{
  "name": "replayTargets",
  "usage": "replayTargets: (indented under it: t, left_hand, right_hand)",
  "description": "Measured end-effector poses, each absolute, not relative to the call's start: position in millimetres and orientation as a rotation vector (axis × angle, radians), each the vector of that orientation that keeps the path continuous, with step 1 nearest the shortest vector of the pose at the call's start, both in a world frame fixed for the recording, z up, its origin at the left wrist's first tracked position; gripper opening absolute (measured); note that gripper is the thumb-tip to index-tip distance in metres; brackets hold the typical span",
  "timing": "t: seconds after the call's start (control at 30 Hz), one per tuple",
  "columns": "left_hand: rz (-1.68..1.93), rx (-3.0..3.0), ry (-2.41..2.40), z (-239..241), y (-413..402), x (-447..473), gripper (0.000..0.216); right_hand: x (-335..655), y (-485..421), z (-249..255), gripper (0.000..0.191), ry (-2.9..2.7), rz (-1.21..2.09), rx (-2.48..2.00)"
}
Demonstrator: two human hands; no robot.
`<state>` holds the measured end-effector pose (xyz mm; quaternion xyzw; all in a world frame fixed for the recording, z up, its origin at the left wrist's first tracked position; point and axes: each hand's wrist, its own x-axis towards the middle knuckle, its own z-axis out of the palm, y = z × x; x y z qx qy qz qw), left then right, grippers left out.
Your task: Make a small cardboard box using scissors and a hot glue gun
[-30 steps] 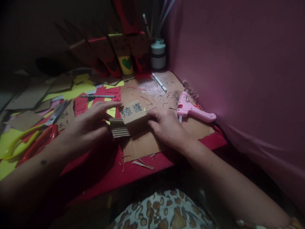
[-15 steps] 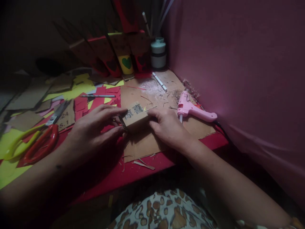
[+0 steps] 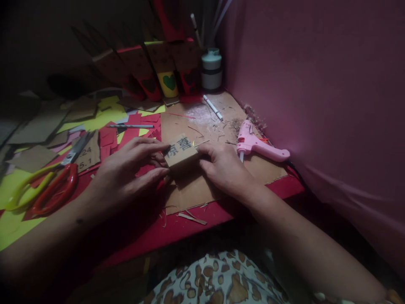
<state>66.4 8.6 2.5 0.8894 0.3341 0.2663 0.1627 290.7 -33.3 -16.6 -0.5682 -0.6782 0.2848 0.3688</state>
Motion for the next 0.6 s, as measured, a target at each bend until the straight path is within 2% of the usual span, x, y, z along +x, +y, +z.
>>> replayTargets:
  t: [0.17,0.43,0.6]
  left_hand:
    - [0.722,2.506,0.984,7.2,6.9,66.7,0.035]
    - [0.722,2.177,1.036,16.6,5.5,64.0,0.054]
    - [0.628,2.283,1.114,17.0,6.1,80.3,0.072]
  right_hand:
    - [291.0,-32.6,-17.6,0.021,-1.757,0.732,-1.458]
    - [291.2,-31.7,-17.3,0.021,-1.769,0.729,-1.442]
    - [291.4,-30.9,-19.1,0.022,-1.795,0.652,-1.456]
